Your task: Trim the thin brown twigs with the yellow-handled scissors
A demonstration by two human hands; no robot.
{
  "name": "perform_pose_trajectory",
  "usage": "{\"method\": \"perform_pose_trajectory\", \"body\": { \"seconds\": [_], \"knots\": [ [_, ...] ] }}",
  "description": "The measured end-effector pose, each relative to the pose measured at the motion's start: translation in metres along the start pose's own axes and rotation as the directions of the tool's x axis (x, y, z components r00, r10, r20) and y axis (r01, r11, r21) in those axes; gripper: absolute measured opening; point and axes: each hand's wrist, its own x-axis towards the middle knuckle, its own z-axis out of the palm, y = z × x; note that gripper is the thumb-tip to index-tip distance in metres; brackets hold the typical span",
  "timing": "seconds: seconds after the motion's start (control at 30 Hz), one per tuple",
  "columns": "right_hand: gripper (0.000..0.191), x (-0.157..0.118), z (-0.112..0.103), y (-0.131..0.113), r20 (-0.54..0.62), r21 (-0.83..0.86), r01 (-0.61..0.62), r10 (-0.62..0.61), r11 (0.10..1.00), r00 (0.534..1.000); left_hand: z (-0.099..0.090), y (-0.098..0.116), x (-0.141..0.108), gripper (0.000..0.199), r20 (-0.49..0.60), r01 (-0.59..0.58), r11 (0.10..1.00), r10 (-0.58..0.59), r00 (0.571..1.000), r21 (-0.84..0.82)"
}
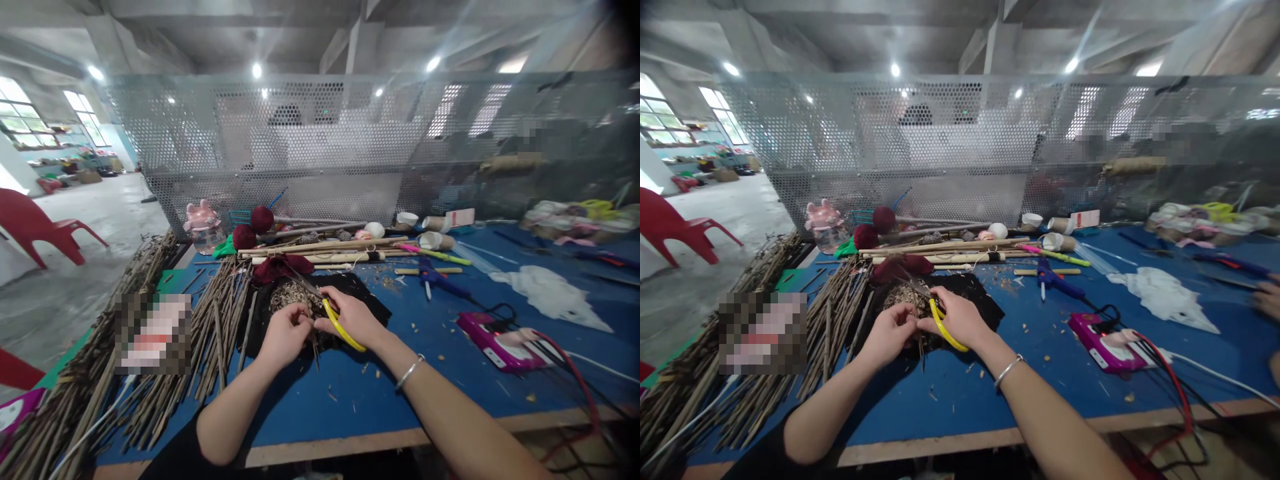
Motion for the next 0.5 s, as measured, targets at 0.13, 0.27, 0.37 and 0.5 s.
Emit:
{"method": "perform_pose_trajectory", "body": {
  "seconds": [0.13,0.27,0.37,0.5],
  "knots": [
    [0.054,-0.0011,0.0001,-0.0026,-0.019,0.018,0.042,-0.042,0.999,0.999,0.0,0.0023,-0.002,0.007,-0.009,0.001,1.0,-0.001,1.0,0.018],
    [0.059,0.0005,0.0026,-0.0004,-0.03,0.035,0.069,-0.068,0.997,0.997,0.0011,0.0053,-0.004,0.007,-0.018,-0.007,0.999,0.008,1.0,0.043],
    [0.06,0.0013,0.0041,-0.0008,-0.048,0.035,0.076,-0.074,0.996,0.996,0.0015,0.006,-0.004,0.006,-0.021,-0.017,0.999,0.019,1.0,0.051],
    [0.054,0.0013,0.0054,-0.0018,-0.041,0.057,0.049,-0.047,0.997,0.998,0.0008,0.0046,-0.0033,0.009,-0.024,-0.029,0.998,0.03,0.999,0.064]
  ]
}}
